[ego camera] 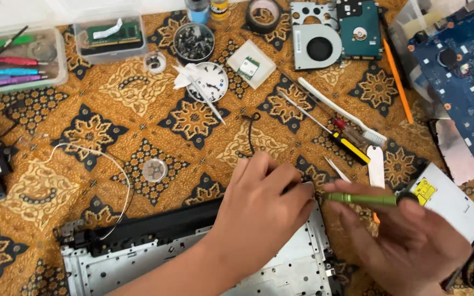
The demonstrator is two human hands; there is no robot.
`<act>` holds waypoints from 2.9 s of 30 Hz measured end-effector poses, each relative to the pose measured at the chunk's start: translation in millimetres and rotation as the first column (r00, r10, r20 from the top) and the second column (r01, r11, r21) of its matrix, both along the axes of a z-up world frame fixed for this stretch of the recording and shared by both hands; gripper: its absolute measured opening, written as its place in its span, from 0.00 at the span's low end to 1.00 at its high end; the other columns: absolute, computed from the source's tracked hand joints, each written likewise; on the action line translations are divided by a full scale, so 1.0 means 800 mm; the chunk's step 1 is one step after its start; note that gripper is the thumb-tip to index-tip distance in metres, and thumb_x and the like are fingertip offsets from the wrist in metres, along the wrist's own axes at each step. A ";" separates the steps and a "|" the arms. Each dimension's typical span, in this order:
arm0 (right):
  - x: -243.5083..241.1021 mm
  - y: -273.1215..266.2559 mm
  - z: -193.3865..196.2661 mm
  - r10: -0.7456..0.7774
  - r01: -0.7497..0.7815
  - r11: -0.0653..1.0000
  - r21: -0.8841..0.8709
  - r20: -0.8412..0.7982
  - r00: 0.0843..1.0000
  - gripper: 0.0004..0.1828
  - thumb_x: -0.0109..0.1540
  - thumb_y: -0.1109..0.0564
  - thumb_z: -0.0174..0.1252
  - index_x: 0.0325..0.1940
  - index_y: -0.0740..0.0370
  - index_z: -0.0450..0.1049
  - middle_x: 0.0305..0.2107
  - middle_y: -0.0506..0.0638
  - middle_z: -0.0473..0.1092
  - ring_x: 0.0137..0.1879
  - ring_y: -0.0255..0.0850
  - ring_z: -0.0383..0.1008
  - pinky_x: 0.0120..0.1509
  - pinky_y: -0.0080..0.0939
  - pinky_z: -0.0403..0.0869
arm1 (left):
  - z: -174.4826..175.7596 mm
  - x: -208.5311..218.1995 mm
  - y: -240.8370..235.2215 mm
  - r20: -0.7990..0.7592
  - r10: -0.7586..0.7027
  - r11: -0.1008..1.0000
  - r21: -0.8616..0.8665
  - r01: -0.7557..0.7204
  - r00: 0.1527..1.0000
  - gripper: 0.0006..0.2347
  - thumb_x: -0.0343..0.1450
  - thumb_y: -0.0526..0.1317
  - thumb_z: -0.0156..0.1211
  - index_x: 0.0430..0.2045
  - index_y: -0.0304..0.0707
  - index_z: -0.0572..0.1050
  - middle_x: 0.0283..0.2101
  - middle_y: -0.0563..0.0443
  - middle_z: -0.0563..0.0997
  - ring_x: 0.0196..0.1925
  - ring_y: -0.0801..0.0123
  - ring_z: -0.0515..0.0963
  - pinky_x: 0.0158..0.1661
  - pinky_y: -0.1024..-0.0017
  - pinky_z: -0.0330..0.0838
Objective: The person disassembles a laptop on a workbench, using a green-handled screwdriver to remove screws from the chassis and prying at the frame. They handle the laptop base, reposition it, and work on internal cables and components along the top edge.
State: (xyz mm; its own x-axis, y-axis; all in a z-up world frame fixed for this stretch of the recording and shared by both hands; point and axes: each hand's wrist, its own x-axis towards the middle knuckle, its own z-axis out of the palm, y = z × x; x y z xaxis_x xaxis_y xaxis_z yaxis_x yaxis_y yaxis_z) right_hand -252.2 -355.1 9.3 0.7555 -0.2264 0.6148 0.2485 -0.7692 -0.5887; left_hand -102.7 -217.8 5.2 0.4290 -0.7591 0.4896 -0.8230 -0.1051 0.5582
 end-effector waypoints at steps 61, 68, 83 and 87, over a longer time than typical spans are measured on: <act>0.015 -0.036 -0.011 0.112 -0.111 0.994 0.021 -0.092 0.989 0.46 0.61 0.70 0.64 0.76 0.43 0.51 0.50 0.69 0.74 0.53 0.49 0.85 0.65 0.47 0.84 | -0.018 0.012 0.083 0.216 0.103 0.962 0.225 -0.152 0.971 0.11 0.70 0.50 0.58 0.36 0.46 0.76 0.40 0.52 0.76 0.33 0.54 0.69 0.32 0.59 0.64; 0.012 -0.017 -0.006 -0.110 0.102 0.992 -0.076 -0.121 0.987 0.45 0.63 0.64 0.69 0.75 0.37 0.52 0.45 0.61 0.76 0.47 0.43 0.83 0.56 0.38 0.82 | -0.020 0.011 0.082 0.223 0.107 0.952 0.258 -0.164 0.969 0.10 0.70 0.51 0.58 0.35 0.49 0.77 0.40 0.54 0.77 0.33 0.55 0.70 0.30 0.60 0.63; -0.009 -0.007 0.013 -0.418 0.567 0.790 0.233 -0.473 0.776 0.11 0.64 0.70 0.52 0.50 0.76 0.67 0.42 0.67 0.74 0.48 0.47 0.80 0.51 0.34 0.80 | -0.031 0.005 0.079 0.235 0.168 0.919 0.315 -0.238 0.957 0.12 0.68 0.56 0.59 0.34 0.56 0.79 0.40 0.61 0.81 0.33 0.60 0.75 0.29 0.62 0.67; -0.025 -0.023 -0.001 -0.414 0.584 0.777 0.236 -0.506 0.756 0.12 0.63 0.70 0.53 0.50 0.75 0.67 0.42 0.66 0.74 0.49 0.48 0.79 0.53 0.35 0.79 | -0.040 -0.003 0.083 0.232 0.216 0.885 0.363 -0.290 0.949 0.12 0.67 0.59 0.60 0.34 0.60 0.81 0.41 0.64 0.82 0.35 0.61 0.76 0.28 0.62 0.67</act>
State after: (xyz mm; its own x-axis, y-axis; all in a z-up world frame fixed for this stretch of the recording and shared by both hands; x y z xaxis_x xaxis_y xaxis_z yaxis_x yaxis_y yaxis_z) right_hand -272.6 -373.4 8.7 0.6211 -0.7802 0.0743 -0.4348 -0.4219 -0.7956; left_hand -105.4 -151.8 -26.5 0.5651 -0.7812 0.2653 -0.8209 -0.5004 0.2751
